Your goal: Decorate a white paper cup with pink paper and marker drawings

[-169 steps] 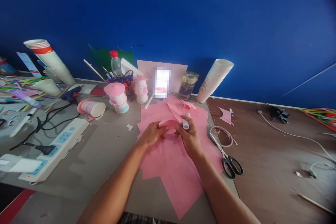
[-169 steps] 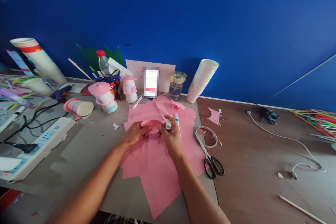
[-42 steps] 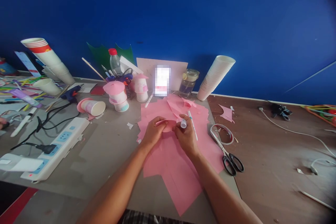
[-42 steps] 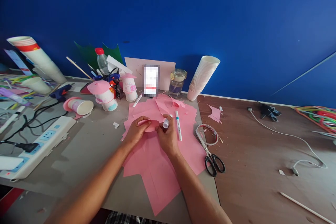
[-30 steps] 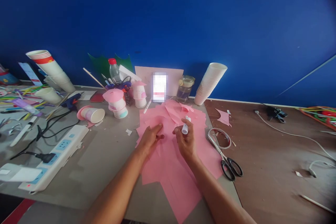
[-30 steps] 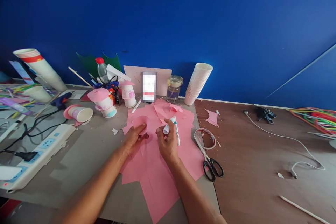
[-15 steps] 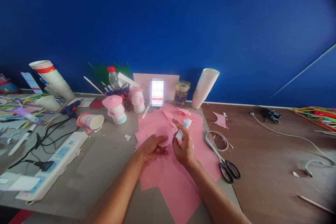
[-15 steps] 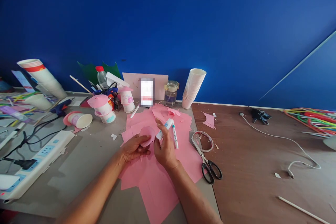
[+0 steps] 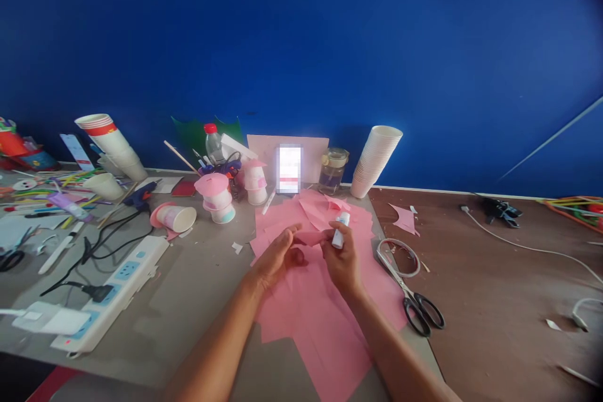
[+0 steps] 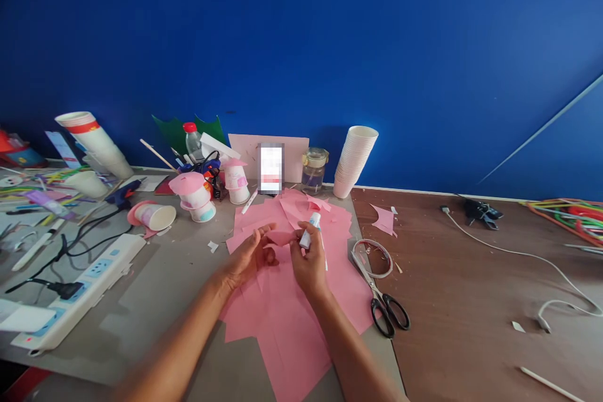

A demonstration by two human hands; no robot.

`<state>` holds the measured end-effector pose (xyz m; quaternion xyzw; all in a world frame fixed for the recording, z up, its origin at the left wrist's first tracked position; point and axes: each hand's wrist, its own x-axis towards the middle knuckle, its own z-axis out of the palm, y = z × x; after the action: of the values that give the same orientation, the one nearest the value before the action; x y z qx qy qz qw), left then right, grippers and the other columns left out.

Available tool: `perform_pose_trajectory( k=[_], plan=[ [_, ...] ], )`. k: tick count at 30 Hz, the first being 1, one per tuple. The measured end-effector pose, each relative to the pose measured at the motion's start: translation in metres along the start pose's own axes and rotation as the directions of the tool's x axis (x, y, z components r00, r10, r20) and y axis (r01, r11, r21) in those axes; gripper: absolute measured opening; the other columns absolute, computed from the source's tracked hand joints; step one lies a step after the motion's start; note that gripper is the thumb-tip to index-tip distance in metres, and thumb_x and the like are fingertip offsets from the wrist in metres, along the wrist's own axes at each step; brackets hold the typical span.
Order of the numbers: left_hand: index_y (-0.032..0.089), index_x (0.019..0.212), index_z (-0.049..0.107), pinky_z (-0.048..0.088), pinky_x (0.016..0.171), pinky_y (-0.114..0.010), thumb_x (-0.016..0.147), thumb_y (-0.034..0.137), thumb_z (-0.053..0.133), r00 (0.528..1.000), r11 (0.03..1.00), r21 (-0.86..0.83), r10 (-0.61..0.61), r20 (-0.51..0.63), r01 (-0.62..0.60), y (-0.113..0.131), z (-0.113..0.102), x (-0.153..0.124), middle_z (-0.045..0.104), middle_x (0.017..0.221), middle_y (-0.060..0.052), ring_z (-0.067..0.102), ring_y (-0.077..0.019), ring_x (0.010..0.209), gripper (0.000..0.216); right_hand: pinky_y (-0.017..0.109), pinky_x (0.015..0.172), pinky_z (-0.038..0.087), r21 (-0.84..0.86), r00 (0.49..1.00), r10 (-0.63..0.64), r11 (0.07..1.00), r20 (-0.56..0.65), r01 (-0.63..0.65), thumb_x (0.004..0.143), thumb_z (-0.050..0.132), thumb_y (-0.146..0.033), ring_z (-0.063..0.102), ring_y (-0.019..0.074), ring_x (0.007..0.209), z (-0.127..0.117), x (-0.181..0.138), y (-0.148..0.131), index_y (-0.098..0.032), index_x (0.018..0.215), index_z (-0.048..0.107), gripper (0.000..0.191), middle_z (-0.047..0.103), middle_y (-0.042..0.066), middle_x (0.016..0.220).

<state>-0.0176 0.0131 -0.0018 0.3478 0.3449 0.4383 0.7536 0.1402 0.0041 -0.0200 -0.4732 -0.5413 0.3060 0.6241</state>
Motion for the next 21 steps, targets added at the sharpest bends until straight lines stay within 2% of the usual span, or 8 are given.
perform_pose_trajectory(
  k=[2,3,6,8,10,14,18,21],
  plan=[
    [0.028,0.128,0.053,0.051,0.077,-0.033,0.065,0.061,0.076,0.994,0.995,0.038,0.097,-0.041,-0.096,0.001,0.001,0.000,0.061,0.098,-0.003,0.059,-0.0116,0.072,0.075,0.026,0.053,0.044,0.164,0.980,0.199,0.966,0.032,-0.201,0.075,0.058,-0.022,0.051,0.0116,0.055,0.000,0.003,-0.003,-0.025,0.110,0.048,0.036,0.060,-0.004,0.074],
    [0.027,0.127,0.054,0.050,0.080,-0.033,0.066,0.055,0.078,0.991,0.990,0.078,0.120,-0.049,-0.116,0.001,0.000,0.000,0.061,0.100,-0.003,0.060,-0.0123,0.077,0.071,0.024,0.050,0.041,0.235,0.960,0.271,0.931,0.069,-0.279,0.074,0.059,-0.023,0.048,0.0101,0.051,0.000,0.004,-0.006,-0.025,0.110,0.047,0.038,0.059,-0.006,0.071],
    [0.017,0.096,0.066,0.046,0.075,-0.027,0.072,0.043,0.077,0.988,0.968,0.210,0.149,-0.049,-0.136,-0.002,-0.004,0.004,0.060,0.081,-0.001,0.056,-0.0112,0.071,0.037,0.022,0.046,0.036,0.335,0.917,0.374,0.854,0.137,-0.398,0.073,0.062,-0.025,0.043,0.0082,0.047,-0.001,0.006,-0.012,-0.024,0.110,0.045,0.040,0.054,-0.008,0.067],
    [0.015,0.072,0.061,0.042,0.067,-0.025,0.075,0.041,0.073,0.984,0.959,0.245,0.165,-0.062,-0.145,-0.005,-0.007,0.007,0.055,0.065,0.001,0.052,-0.0102,0.063,0.030,0.022,0.046,0.036,0.323,0.920,0.371,0.862,0.126,-0.391,0.075,0.062,-0.027,0.043,0.0082,0.048,-0.002,0.005,-0.015,-0.024,0.110,0.046,0.039,0.052,-0.008,0.067],
    [0.016,0.064,0.054,0.039,0.062,-0.024,0.075,0.042,0.072,0.983,0.965,0.213,0.169,-0.077,-0.149,-0.007,-0.010,0.009,0.052,0.059,0.002,0.049,-0.0095,0.058,0.033,0.022,0.047,0.037,0.285,0.934,0.343,0.890,0.098,-0.356,0.078,0.060,-0.028,0.043,0.0084,0.049,-0.001,0.003,-0.017,-0.025,0.112,0.045,0.038,0.054,-0.007,0.070],
    [0.016,0.067,0.053,0.038,0.060,-0.024,0.076,0.043,0.071,0.987,0.982,0.138,0.143,-0.075,-0.131,-0.008,-0.009,0.010,0.052,0.058,0.003,0.049,-0.0092,0.054,0.033,0.022,0.046,0.036,0.232,0.949,0.308,0.921,0.063,-0.314,0.077,0.060,-0.029,0.044,0.0085,0.049,0.000,0.003,-0.015,-0.025,0.113,0.044,0.040,0.058,-0.006,0.075],
    [0.016,0.069,0.055,0.037,0.057,-0.024,0.075,0.043,0.071,0.991,0.977,0.177,0.126,-0.048,-0.115,-0.006,-0.008,0.009,0.053,0.057,0.003,0.049,-0.0090,0.051,0.032,0.023,0.049,0.038,0.187,0.964,0.265,0.945,0.036,-0.267,0.076,0.060,-0.028,0.046,0.0097,0.050,0.000,0.005,-0.006,-0.024,0.113,0.045,0.040,0.055,-0.008,0.069],
    [0.015,0.082,0.060,0.036,0.054,-0.024,0.072,0.040,0.073,0.983,0.966,0.227,0.151,-0.101,-0.125,-0.005,-0.007,0.009,0.057,0.066,0.003,0.048,-0.0071,0.048,0.030,0.025,0.054,0.041,0.110,0.975,0.223,0.969,-0.004,-0.221,0.076,0.059,-0.028,0.051,0.0119,0.056,0.000,0.006,0.001,-0.023,0.113,0.046,0.039,0.056,-0.007,0.069]
  ],
)
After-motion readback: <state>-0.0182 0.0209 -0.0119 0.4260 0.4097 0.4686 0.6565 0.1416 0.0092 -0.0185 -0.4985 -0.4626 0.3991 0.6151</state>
